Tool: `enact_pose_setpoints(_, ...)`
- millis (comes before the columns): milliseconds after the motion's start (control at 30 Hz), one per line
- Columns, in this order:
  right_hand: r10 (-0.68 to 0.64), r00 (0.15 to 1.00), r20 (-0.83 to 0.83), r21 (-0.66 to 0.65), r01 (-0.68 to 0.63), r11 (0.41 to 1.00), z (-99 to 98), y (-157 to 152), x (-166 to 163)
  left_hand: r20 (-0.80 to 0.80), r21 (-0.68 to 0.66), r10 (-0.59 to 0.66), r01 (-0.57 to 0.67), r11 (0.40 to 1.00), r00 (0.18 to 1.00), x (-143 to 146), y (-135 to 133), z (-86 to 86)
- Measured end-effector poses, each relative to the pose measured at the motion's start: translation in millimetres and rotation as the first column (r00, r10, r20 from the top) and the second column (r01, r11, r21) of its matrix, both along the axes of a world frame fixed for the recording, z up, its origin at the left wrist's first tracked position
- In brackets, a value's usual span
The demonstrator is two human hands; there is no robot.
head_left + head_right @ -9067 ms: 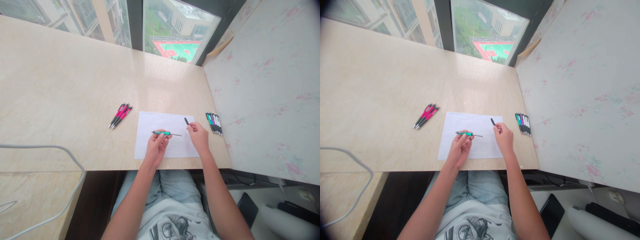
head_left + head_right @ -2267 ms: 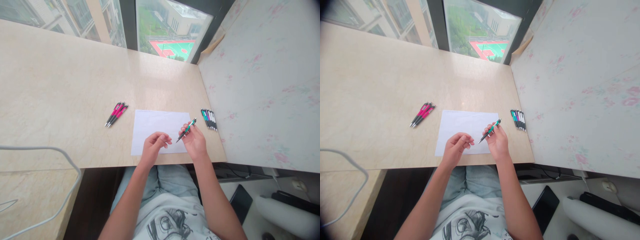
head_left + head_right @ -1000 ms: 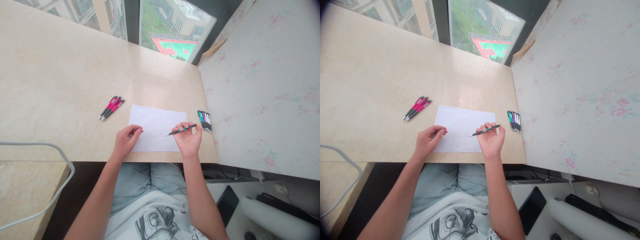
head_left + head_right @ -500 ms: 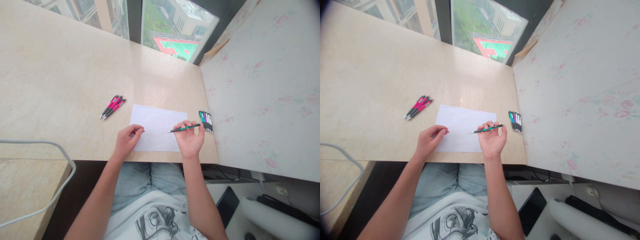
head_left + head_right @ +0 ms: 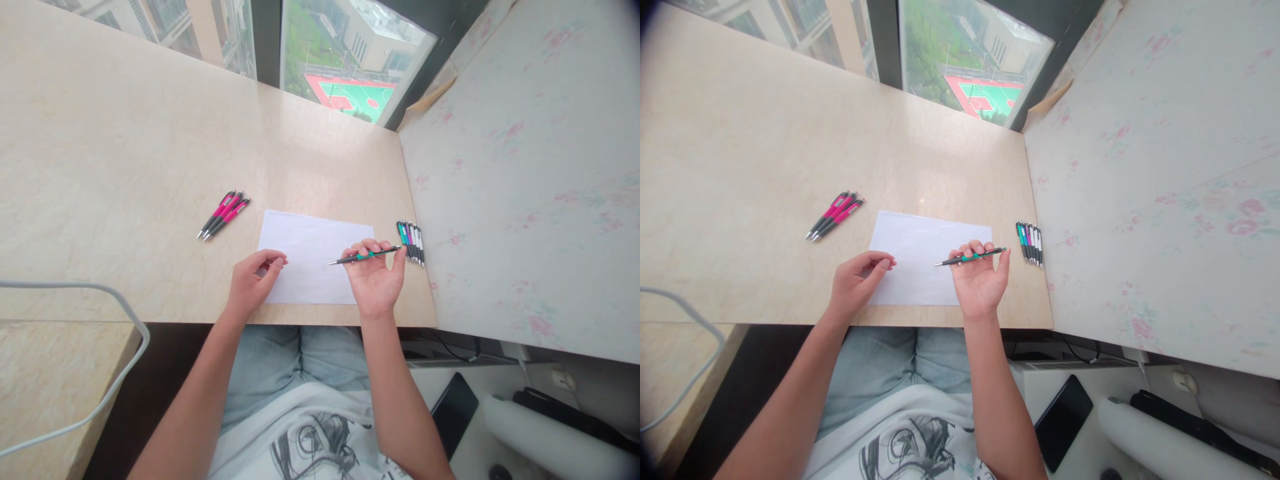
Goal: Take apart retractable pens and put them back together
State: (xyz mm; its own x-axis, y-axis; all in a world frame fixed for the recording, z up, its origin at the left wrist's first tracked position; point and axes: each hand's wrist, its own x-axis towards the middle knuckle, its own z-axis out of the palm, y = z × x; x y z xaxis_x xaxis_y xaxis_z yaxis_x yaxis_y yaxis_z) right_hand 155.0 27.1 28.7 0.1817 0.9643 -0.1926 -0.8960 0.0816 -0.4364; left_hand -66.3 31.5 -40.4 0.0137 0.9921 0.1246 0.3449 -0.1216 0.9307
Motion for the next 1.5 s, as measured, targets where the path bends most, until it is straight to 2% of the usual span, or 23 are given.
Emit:
enact_pose_setpoints(133,-0.01,1.0,0.007,0.003,0.01,1.0,1.4,0.8,-1.0,-0.006,0.004,-0.004,0.004,1.0,1.0,0.3,0.1,0.8)
enact_pose_setpoints(267,-0.051,0.998,0.029,-0.057,0.053,0.997,1.6,2.0,-1.5,-0.005,0.009,-0.006,0.006,1.0,1.0,0.6,0.5,1.2)
enact_pose_setpoints(467,-0.021,0.996,-0.092,-0.016,0.02,1.0,1.6,2.4,-1.0,0.004,0.003,-0.006,0.006,1.0,1.0,0.5,0.3,1.4)
enact_pose_setpoints(733,-0.092,0.996,0.009,-0.054,0.092,0.994,2.4,2.8,-2.9,0.009,0.004,-0.004,0.004,1.0,1.0,1.0,-0.1,1.5)
enact_pose_setpoints(1000,-0.038,0.998,-0.054,0.025,0.039,0.999,0.7,2.3,0.8,-0.007,0.01,-0.005,0.005,1.0,1.0,-0.1,0.1,-0.4)
enact_pose_setpoints(1300,-0.025,0.99,-0.139,0.048,0.032,0.998,-1.7,2.3,2.4,-0.019,0.009,-0.013,0.013,1.0,1.0,1.3,0.1,2.6)
enact_pose_setpoints(1500,-0.072,0.996,-0.049,0.019,0.073,0.997,0.3,2.6,1.3,-0.029,0.014,-0.025,0.025,1.0,0.999,1.2,-0.2,3.5)
